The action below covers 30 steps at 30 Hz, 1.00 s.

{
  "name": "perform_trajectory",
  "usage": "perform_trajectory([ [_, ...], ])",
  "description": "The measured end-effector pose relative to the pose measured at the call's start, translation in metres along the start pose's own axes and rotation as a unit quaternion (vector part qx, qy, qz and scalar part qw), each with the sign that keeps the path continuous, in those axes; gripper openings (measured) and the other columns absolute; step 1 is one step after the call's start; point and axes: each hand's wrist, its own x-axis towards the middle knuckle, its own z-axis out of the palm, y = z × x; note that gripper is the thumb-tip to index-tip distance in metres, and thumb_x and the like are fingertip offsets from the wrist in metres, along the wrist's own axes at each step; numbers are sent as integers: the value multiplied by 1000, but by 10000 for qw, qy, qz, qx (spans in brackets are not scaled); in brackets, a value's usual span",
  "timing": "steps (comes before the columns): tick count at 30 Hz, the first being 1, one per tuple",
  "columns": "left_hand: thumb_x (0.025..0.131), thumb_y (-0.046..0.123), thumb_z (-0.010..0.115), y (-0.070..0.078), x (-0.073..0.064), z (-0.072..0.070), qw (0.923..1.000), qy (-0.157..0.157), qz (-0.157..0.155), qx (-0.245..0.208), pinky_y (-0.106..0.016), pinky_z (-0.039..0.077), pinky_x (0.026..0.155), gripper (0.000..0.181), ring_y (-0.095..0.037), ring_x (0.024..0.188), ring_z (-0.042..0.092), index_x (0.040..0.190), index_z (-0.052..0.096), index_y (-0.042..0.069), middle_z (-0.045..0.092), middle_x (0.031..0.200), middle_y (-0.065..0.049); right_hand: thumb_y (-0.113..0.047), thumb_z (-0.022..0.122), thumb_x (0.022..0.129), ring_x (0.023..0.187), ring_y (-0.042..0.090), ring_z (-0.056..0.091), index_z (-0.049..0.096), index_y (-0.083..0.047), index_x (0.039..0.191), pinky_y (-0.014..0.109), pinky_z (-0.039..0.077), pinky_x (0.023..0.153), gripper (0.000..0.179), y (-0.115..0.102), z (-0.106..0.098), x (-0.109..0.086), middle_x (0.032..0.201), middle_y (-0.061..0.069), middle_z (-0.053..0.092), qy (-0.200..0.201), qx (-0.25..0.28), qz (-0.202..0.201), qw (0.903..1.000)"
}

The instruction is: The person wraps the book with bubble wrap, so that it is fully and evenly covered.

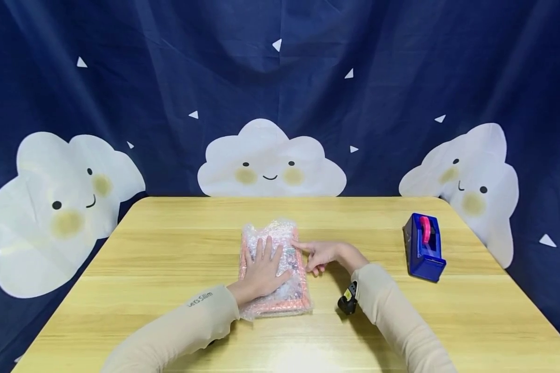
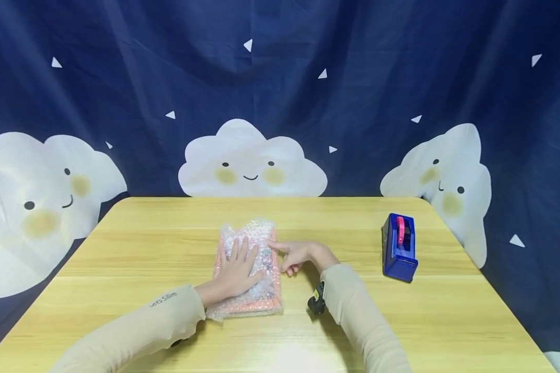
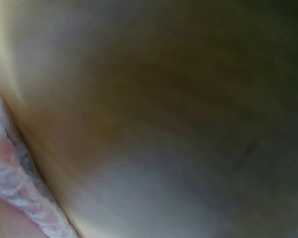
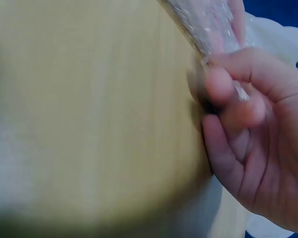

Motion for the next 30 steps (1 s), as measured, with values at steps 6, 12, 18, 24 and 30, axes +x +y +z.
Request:
perform_trajectory([
  [6,89,58,35,-3,0,1,9998,40,-50,173,-67,-7,99,75,-44,136,-4,145,22,9,2,150,-22,2,62,78,46,10,46,10,-21,147,18,39,44,90,-5,8,-1,53,2,49,514,-421,-234,9975],
  [12,89,57,36,-2,-2,3,10000,-43,-11,49,-68,-7,99,75,-44,135,-3,145,22,8,3,150,-23,-5,60,81,47,12,50,8,-23,148,19,41,46,86,1,9,-2,58,8,58,397,-387,-122,9984],
  [18,89,57,35,0,-1,5,10000,-16,3,52,-69,-6,98,76,-45,135,-3,145,22,8,3,150,-24,-33,59,87,49,12,51,11,-22,148,20,42,46,79,-3,16,-4,60,8,60,763,-838,23,9936],
  [24,90,56,33,-2,0,4,9999,72,42,68,-69,-7,98,74,-45,135,-3,145,23,7,3,150,-24,-44,64,81,43,12,49,17,-18,147,23,43,43,85,-8,22,-3,54,6,58,1261,-1324,-66,9831],
  [30,91,51,30,-1,1,3,10000,-3,42,43,-68,-8,99,69,-44,135,-3,145,22,8,2,150,-23,-46,65,80,43,12,48,16,-20,147,22,42,42,87,-7,20,-4,53,5,57,1289,-1398,-98,9817],
])
